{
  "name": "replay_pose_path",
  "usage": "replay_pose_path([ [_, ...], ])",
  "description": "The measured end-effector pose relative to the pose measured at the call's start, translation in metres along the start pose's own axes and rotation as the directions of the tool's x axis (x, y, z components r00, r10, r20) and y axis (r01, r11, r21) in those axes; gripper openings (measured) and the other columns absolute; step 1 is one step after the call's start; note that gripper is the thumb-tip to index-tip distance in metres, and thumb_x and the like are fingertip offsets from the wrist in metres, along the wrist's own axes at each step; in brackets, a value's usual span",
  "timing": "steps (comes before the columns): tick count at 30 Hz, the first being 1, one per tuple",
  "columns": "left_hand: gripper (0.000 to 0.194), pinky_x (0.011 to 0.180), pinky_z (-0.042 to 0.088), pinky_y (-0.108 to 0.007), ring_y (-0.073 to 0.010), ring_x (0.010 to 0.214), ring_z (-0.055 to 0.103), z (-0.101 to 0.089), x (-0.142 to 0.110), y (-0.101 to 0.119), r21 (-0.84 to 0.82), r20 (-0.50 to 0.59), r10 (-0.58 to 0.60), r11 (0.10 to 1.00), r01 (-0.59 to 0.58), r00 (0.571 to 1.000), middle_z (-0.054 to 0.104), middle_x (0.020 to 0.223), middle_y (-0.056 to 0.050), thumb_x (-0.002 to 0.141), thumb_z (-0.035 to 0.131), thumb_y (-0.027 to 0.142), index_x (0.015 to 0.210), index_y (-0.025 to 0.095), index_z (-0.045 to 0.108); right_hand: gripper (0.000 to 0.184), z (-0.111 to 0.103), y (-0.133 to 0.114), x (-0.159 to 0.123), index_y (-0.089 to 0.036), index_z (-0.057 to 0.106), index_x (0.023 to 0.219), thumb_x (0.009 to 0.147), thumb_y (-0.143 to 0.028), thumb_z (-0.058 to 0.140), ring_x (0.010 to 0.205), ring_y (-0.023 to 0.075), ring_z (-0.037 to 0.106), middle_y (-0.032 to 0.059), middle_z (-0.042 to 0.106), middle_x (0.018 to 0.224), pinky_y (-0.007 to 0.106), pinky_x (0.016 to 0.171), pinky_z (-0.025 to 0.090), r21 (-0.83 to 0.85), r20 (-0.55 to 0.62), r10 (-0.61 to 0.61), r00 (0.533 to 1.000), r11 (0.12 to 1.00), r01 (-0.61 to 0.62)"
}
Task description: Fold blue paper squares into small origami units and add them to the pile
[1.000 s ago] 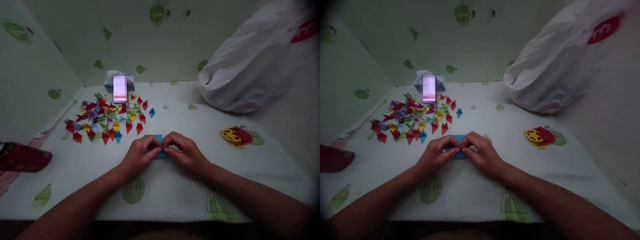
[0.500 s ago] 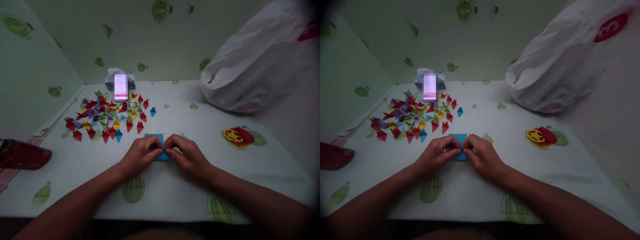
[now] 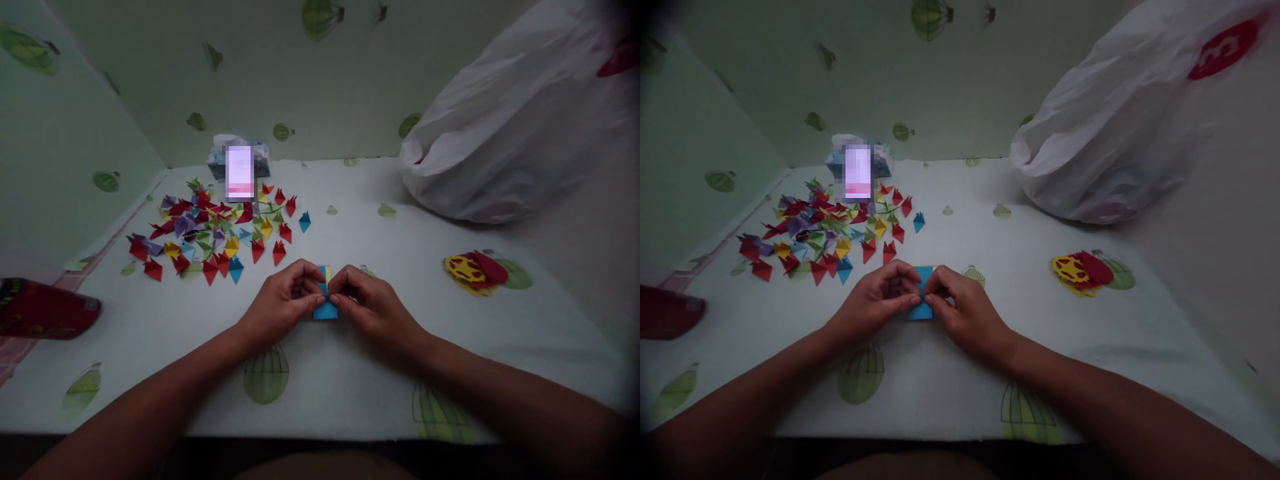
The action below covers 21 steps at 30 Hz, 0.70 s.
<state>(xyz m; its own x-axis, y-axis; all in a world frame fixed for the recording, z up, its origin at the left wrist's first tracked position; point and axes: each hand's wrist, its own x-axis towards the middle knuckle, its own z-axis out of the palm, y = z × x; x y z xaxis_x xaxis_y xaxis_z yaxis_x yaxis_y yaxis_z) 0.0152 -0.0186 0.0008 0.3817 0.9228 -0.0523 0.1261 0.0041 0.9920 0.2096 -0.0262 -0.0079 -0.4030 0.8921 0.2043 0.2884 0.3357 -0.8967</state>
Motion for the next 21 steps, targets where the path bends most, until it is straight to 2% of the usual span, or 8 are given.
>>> replay_pose_path([
  [5, 0.027, 0.064, 0.045, -0.024, -0.0106, 0.067, 0.058, 0.0004, 0.0016, -0.0007, -0.078, 0.004, -0.027, 0.997, 0.027, 1.000, 0.062, 0.073, 0.003, 0.078, 0.073, 0.023, 0.101, 0.017, 0.061, 0.012, 0.0029, 0.0017, 0.0003, -0.022, 0.051, 0.087, 0.088, -0.012, 0.058, 0.075, 0.0136, 0.052, -0.0016, 0.055, 0.082, 0.028, 0.068, 0.042, 0.118, -0.037, 0.023, 0.999, 0.993, -0.019],
  [12, 0.029, 0.065, 0.047, -0.024, -0.0109, 0.068, 0.059, 0.0003, 0.0022, -0.0030, -0.145, -0.041, -0.036, 0.989, 0.029, 0.999, 0.062, 0.072, 0.003, 0.076, 0.078, 0.028, 0.097, 0.017, 0.061, 0.010, 0.0031, 0.0029, 0.0028, -0.021, 0.053, 0.087, 0.087, -0.017, 0.062, 0.076, 0.0142, 0.053, -0.0004, 0.055, 0.084, 0.029, 0.069, 0.044, 0.245, -0.025, 0.080, 0.996, 0.967, -0.071],
  [16, 0.025, 0.064, 0.046, -0.024, -0.0114, 0.068, 0.058, 0.0009, 0.0006, -0.0022, -0.126, -0.027, -0.031, 0.992, 0.028, 0.999, 0.061, 0.072, 0.003, 0.078, 0.075, 0.028, 0.096, 0.018, 0.061, 0.010, 0.0018, 0.0013, 0.0034, -0.021, 0.053, 0.086, 0.087, -0.021, 0.063, 0.075, 0.0140, 0.052, -0.0004, 0.054, 0.082, 0.029, 0.068, 0.044, 0.269, -0.021, 0.099, 0.995, 0.959, -0.090],
  [19, 0.023, 0.065, 0.046, -0.024, -0.0113, 0.069, 0.058, 0.0008, 0.0004, -0.0023, -0.133, -0.043, -0.023, 0.991, 0.017, 0.999, 0.060, 0.073, 0.002, 0.078, 0.075, 0.027, 0.093, 0.018, 0.060, 0.007, -0.0005, -0.0011, 0.0040, -0.021, 0.055, 0.088, 0.091, -0.026, 0.059, 0.074, 0.0141, 0.053, -0.0002, 0.056, 0.080, 0.028, 0.068, 0.045, 0.286, -0.018, 0.122, 0.992, 0.952, -0.112],
  [21, 0.022, 0.064, 0.046, -0.023, -0.0107, 0.068, 0.057, 0.0006, 0.0007, -0.0027, -0.139, -0.058, -0.013, 0.990, 0.005, 0.998, 0.059, 0.073, 0.003, 0.078, 0.075, 0.026, 0.092, 0.018, 0.060, 0.012, -0.0020, -0.0026, 0.0047, -0.020, 0.057, 0.089, 0.094, -0.031, 0.055, 0.073, 0.0143, 0.054, 0.0003, 0.057, 0.079, 0.028, 0.067, 0.045, 0.282, 0.004, 0.147, 0.989, 0.949, -0.142],
])
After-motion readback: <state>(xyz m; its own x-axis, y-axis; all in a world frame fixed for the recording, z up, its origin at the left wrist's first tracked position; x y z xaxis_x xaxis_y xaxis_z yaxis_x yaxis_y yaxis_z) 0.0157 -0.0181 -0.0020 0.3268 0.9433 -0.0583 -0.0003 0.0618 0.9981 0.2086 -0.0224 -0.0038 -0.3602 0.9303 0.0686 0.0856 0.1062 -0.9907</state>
